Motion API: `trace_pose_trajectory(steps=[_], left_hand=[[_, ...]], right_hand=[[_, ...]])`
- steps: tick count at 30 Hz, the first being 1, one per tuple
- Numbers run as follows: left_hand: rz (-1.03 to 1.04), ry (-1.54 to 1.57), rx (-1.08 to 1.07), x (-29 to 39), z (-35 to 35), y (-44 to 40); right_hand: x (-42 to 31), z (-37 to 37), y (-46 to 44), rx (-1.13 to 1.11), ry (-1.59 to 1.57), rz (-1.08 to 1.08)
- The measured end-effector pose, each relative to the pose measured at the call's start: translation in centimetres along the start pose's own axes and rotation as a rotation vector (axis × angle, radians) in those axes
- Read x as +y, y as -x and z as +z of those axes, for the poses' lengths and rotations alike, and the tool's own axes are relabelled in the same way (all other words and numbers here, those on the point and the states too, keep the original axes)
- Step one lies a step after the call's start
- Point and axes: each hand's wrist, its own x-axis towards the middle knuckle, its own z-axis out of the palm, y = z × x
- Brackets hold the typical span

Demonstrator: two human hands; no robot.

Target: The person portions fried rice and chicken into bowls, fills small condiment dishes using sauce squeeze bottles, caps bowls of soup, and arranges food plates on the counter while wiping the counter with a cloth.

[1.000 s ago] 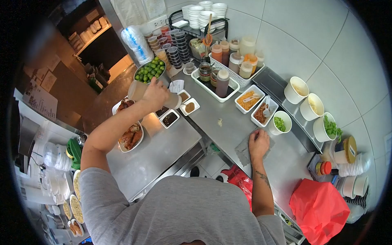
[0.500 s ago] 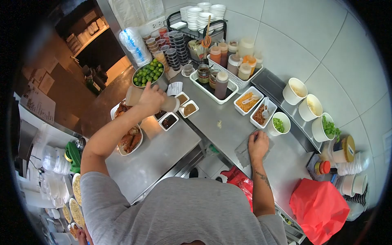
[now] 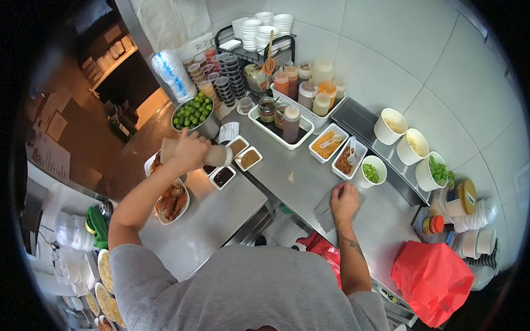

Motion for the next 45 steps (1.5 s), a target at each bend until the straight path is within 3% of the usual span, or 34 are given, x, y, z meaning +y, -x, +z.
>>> trace_pose_trajectory(steps=[2, 5, 8, 12, 15, 21, 28, 31, 34, 38, 39, 42, 45], left_hand=[[-0.010, 0.101, 0.029, -0.8, -0.1, 0.3], [-0.124, 0.526, -0.101, -2.4, -1.1, -0.1], [-0.094, 1.274, 0.019, -3.1, -0.9, -2.4], [-0.045, 1.717, 0.293, -0.6, -7.1, -9.7], [0.104, 1.720, 0.623, 1.0, -10.1, -17.4], [0.007, 1.509, 1.059, 4.9, -8.8, -30.9], [-0.218, 1.219, 0.976, 8.4, -8.7, -32.3], [-0.290, 1.242, 0.830, 8.9, -6.2, -33.7], [-0.332, 1.074, 0.461, 8.6, -5.8, -32.9], [-0.086, 0.837, 0.391, 7.2, -5.4, -30.8], [-0.106, 0.702, 0.556, 7.1, -3.8, -31.3], [0.066, 0.877, 0.478, 4.6, -4.4, -27.5], [-0.089, 0.853, 0.469, 0.8, -5.8, -21.1]], right_hand=[[0.0, 0.0, 0.0, -0.002, 0.004, 0.006], [0.2, 0.1, 0.0, 0.015, 0.024, 0.003], [0.1, 0.1, -0.1, 0.010, 0.026, 0.018], [-0.1, 0.0, -0.1, 0.001, 0.021, 0.039], [0.0, -0.1, -0.1, -0.001, 0.028, 0.038], [0.0, -0.2, -0.3, 0.042, 0.021, 0.028], [0.0, -0.1, -0.1, 0.066, 0.021, 0.029], [0.0, 0.0, -0.1, 0.064, 0.016, 0.042], [0.0, 0.0, -0.2, 0.021, 0.007, 0.083], [0.3, 0.3, 0.0, 0.017, 0.008, 0.071], [0.2, 0.4, 0.0, 0.017, 0.014, 0.069], [0.1, 0.2, -0.1, 0.025, 0.028, 0.059], [0.1, 0.4, -0.1, 0.028, 0.029, 0.051]])
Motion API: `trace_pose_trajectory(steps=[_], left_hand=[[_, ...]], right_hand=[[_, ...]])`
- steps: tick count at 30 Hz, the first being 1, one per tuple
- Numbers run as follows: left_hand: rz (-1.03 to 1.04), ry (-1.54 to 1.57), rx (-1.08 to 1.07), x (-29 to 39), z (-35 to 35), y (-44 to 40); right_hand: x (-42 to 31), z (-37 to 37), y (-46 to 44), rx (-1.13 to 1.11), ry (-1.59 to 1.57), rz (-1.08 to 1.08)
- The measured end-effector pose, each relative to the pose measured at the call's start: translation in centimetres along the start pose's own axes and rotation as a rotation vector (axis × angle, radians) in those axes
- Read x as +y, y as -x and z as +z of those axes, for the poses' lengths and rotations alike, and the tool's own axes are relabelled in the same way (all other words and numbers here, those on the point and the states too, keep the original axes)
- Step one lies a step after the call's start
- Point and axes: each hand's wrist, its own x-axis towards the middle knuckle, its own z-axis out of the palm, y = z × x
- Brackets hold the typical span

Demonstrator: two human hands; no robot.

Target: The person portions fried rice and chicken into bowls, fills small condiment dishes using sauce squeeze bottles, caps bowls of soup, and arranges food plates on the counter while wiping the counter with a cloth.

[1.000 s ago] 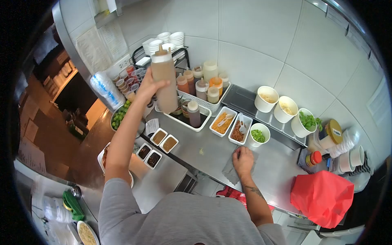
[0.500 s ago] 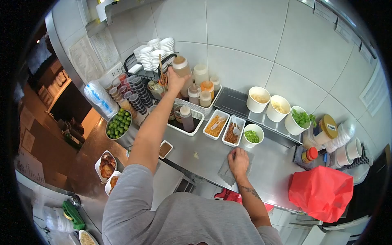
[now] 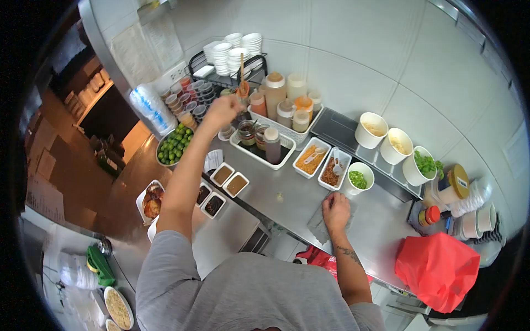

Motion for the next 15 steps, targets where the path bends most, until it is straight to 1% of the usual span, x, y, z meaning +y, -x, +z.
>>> trace_pose_trajectory(steps=[3, 4, 7, 8, 11, 13, 15], left_hand=[[-0.247, -0.288, 0.083, -0.7, -5.6, 4.3], [-0.324, -0.315, 0.078, -2.5, -6.0, 5.2], [-0.387, -0.313, 0.092, -6.1, -4.8, 8.2], [-0.496, -0.270, 0.042, -8.8, -2.7, 7.9], [-0.508, 0.196, -0.051, -8.7, -0.4, 9.2], [-0.569, 0.376, -0.069, -10.0, 2.3, 8.4], [-0.576, 0.391, 0.058, -12.1, 5.5, 7.2]], right_hand=[[-0.2, -0.1, -0.2, -0.010, 0.011, -0.010], [-0.2, -0.1, -0.1, -0.011, 0.012, -0.014], [-0.4, -0.2, -0.1, -0.012, 0.012, -0.019], [-0.4, -0.2, -0.1, -0.013, 0.012, -0.019], [-0.6, -0.2, -0.1, 0.006, 0.025, -0.025], [-0.6, -0.2, -0.2, -0.003, 0.019, -0.018], [-0.8, -0.2, -0.2, -0.014, 0.023, 0.001]])
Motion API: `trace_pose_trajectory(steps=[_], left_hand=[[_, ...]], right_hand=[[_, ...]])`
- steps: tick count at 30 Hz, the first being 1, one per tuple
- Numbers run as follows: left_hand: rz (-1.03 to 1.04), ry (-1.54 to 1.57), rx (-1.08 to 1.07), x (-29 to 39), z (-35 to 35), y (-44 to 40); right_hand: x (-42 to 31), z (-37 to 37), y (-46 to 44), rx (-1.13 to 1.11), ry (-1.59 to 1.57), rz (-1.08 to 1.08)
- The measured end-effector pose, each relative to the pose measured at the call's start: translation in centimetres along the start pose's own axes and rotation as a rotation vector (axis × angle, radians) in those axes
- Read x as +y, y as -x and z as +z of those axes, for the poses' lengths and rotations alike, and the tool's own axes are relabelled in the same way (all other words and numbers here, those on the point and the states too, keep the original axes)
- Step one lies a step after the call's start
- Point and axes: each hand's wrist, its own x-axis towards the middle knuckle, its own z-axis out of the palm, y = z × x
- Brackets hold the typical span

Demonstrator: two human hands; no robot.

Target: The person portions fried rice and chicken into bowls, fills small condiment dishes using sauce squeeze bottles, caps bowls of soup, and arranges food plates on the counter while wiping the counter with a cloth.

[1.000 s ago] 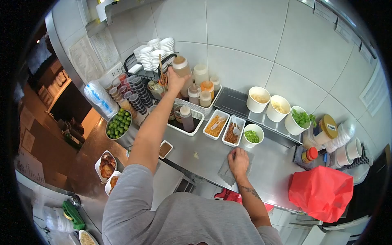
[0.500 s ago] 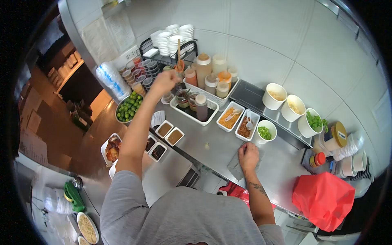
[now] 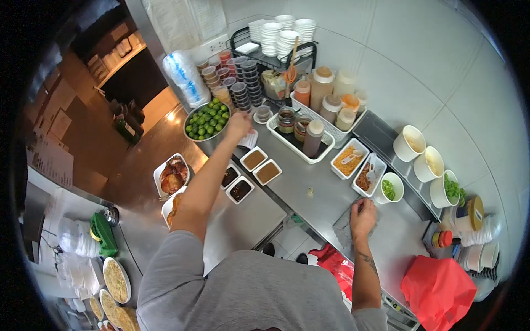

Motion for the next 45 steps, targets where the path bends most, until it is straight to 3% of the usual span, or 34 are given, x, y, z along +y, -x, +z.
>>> trace_pose_trajectory(steps=[2, 4, 7, 10, 12, 13, 14, 16, 19, 21, 23, 29, 33, 37, 40, 41, 44, 45], left_hand=[[0.000, 0.007, 0.093, 2.4, 0.4, 1.1], [0.100, -0.148, 0.118, 0.6, 1.8, -1.0], [-0.083, -0.121, 0.092, -1.1, 2.8, -2.1], [-0.029, -0.343, 0.002, -1.8, 1.7, -0.6], [-0.022, -0.200, 0.099, -1.7, 1.3, 1.6], [-0.032, -0.187, 0.042, -1.3, 0.8, 2.6], [-0.051, -0.167, -0.019, -0.2, 0.0, 4.2], [0.129, -0.156, 0.097, 0.9, -0.4, 8.4], [0.284, -0.110, -0.018, -0.5, 0.5, 13.6], [0.249, -0.185, 0.025, 1.7, -0.6, 21.3], [0.313, -0.379, -0.001, -0.8, -0.1, 26.8], [0.077, -0.481, -0.187, -7.8, -4.5, 44.4], [-0.104, -0.300, 0.063, -12.2, -8.6, 53.3], [-0.195, -0.328, 0.160, -13.4, -12.6, 59.1], [-0.228, -0.360, 0.185, -14.0, -15.5, 61.6], [-0.232, -0.356, 0.202, -13.5, -16.6, 62.3], [-0.249, -0.328, 0.239, -12.4, -20.2, 63.9], [-0.249, -0.316, 0.242, -12.1, -21.4, 64.5]], right_hand=[[0.1, 0.1, -0.1, -0.011, -0.006, 0.006], [0.1, 0.5, -0.1, -0.007, 0.000, 0.013], [0.7, 0.4, -0.2, -0.008, -0.006, -0.015], [1.0, 0.8, 0.1, -0.037, -0.027, -0.021], [0.2, 0.1, -0.1, -0.049, -0.026, -0.002], [0.8, 0.5, 0.0, -0.028, -0.035, -0.037], [1.4, 0.8, -0.2, -0.025, -0.044, -0.050], [2.0, 1.1, -0.4, -0.028, -0.068, -0.081], [2.2, 0.6, -0.6, -0.061, -0.032, -0.112], [3.1, 1.1, -1.1, -0.051, 0.018, -0.142], [4.2, 1.7, -1.6, -0.025, -0.017, -0.202], [4.6, 1.8, -1.9, -0.079, -0.011, -0.194], [4.9, 2.0, -1.9, -0.074, -0.006, -0.224], [6.2, 2.9, -2.9, -0.078, -0.029, -0.317], [5.9, 1.9, -3.8, -0.258, 0.026, -0.222], [6.0, 1.7, -4.1, -0.311, 0.212, -0.217], [-2.5, -3.1, 1.6, -0.007, 0.331, -0.171], [-3.3, -2.1, 2.5, -0.018, 0.171, -0.244]])
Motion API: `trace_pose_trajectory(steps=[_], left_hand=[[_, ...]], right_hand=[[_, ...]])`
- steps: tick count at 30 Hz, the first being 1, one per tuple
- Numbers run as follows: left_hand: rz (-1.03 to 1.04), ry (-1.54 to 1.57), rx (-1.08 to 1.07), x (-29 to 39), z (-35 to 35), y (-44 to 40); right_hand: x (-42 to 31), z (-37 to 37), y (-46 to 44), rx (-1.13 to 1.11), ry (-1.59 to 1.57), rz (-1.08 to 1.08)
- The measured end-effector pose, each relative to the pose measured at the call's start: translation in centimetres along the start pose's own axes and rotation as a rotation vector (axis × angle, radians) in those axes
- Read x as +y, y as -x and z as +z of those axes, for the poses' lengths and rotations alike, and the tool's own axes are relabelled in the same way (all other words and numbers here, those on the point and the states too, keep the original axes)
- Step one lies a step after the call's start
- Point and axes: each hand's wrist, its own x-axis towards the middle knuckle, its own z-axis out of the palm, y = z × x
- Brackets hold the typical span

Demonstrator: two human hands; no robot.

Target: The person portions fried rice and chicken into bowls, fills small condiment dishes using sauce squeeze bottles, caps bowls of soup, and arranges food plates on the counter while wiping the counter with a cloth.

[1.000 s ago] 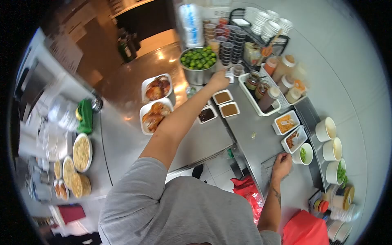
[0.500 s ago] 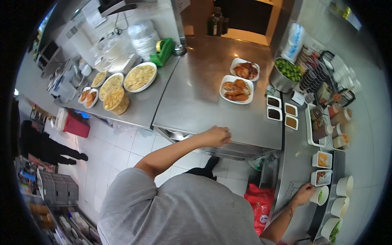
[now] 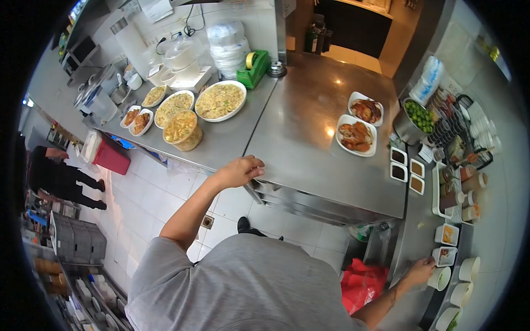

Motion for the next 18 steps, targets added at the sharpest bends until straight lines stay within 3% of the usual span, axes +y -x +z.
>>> trace_pose_trajectory(steps=[2, 4, 6, 7, 13, 18], left_hand=[[0.029, -0.024, -0.004, -0.7, -2.6, 0.8], [0.102, -0.043, -0.047, -2.8, -4.8, 1.6], [0.137, -0.021, -0.104, -5.1, -7.8, 2.5], [0.134, -0.028, -0.028, -6.4, -9.6, 2.9], [0.093, -0.044, 0.494, -14.5, -19.3, 6.1], [-0.064, 0.006, 0.354, -20.3, -20.0, 11.3]], right_hand=[[-2.6, 2.6, 2.3, 0.020, -0.321, -0.137], [-10.4, 2.3, 6.6, -0.016, -0.522, -0.187], [-17.5, 2.3, 10.7, -0.023, -0.757, -0.378], [-22.0, 0.1, 13.2, -0.130, -0.791, -0.347], [-40.6, -6.2, 22.4, -0.201, -1.013, -0.487], [-51.7, -10.7, 28.2, -0.256, -1.277, -0.619]])
